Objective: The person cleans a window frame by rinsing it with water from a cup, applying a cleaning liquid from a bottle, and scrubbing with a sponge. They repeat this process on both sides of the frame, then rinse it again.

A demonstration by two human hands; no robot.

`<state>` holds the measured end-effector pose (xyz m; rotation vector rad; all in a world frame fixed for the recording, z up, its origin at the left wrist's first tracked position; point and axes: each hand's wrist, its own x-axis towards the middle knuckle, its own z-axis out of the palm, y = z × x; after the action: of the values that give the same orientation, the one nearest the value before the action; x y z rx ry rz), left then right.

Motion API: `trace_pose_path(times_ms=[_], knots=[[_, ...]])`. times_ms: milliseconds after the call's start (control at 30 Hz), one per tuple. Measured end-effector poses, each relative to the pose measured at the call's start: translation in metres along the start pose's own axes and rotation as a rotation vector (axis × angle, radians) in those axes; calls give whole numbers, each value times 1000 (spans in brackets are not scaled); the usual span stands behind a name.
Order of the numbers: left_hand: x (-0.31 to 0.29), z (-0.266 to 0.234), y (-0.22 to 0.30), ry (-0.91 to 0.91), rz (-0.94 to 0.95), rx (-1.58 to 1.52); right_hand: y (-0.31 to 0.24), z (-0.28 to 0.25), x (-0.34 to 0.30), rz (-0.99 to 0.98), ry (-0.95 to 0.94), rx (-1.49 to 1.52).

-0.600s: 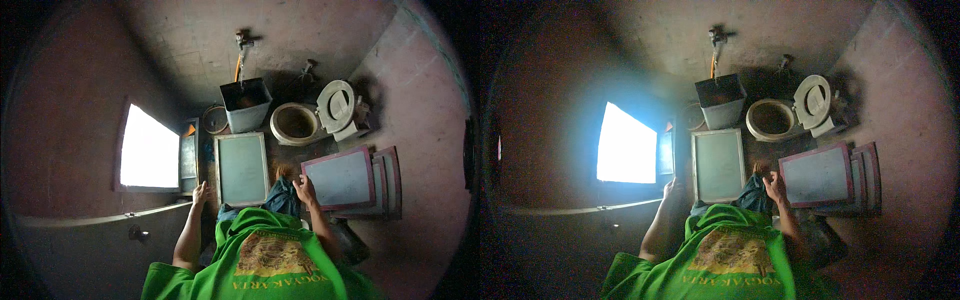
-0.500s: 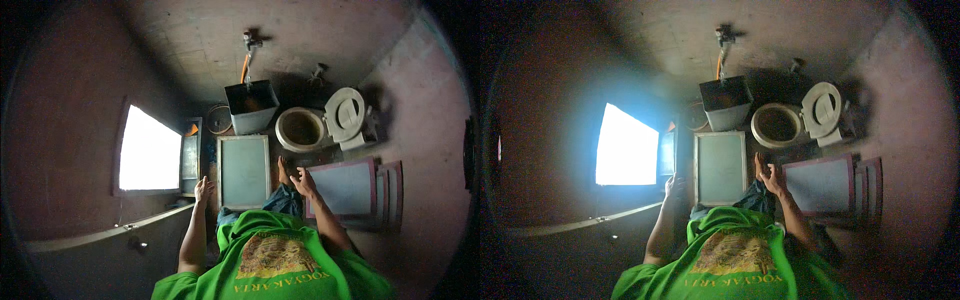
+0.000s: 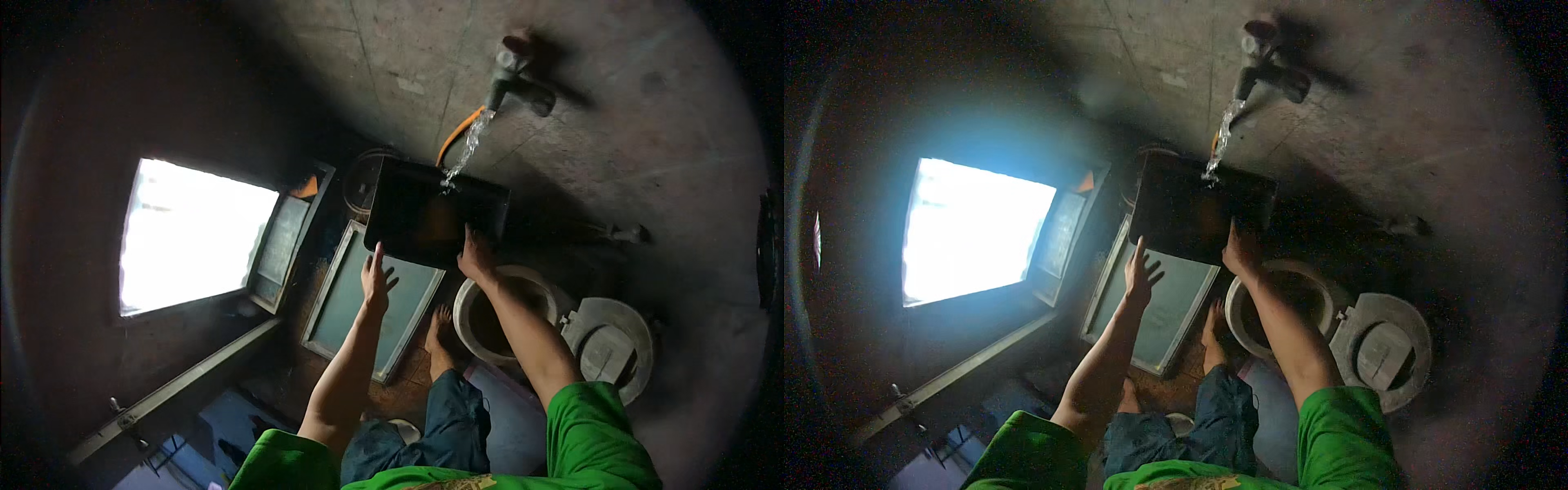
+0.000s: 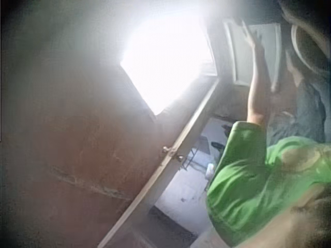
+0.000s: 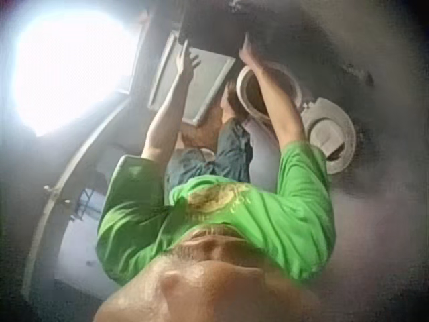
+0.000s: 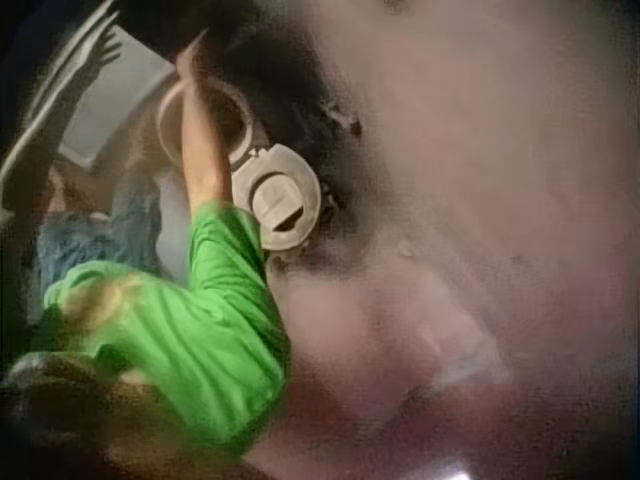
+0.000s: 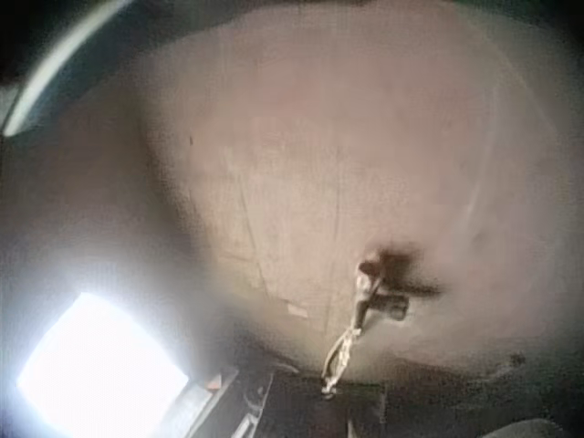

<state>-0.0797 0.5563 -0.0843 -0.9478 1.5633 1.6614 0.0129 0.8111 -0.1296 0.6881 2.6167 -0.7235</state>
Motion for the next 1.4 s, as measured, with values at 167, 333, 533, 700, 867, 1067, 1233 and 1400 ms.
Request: trace_pose_path(times_ms=[167,333,533,700,867,1067,1233,1400], knots=[[59,76,13,556,556,196,35,57,103,168,-366,-46],[53,91,-3,609,529,254,88,113,123,99,-578,-132],[58,80,19,471,566,248,55,113,121,11,-340,18],[68,104,65,458,524,360,10,75,140,-170,-201,160],[65,91,45,482,535,347,-32,60,122,-281,-343,269],[66,53,36,525,335,307,-34,83,163,-968,-391,-632],[69,49,27,612,466,317,-86,113,195,-593,-408,-523],[68,52,27,533,502,296,-90,119,211,-402,-413,-569]])
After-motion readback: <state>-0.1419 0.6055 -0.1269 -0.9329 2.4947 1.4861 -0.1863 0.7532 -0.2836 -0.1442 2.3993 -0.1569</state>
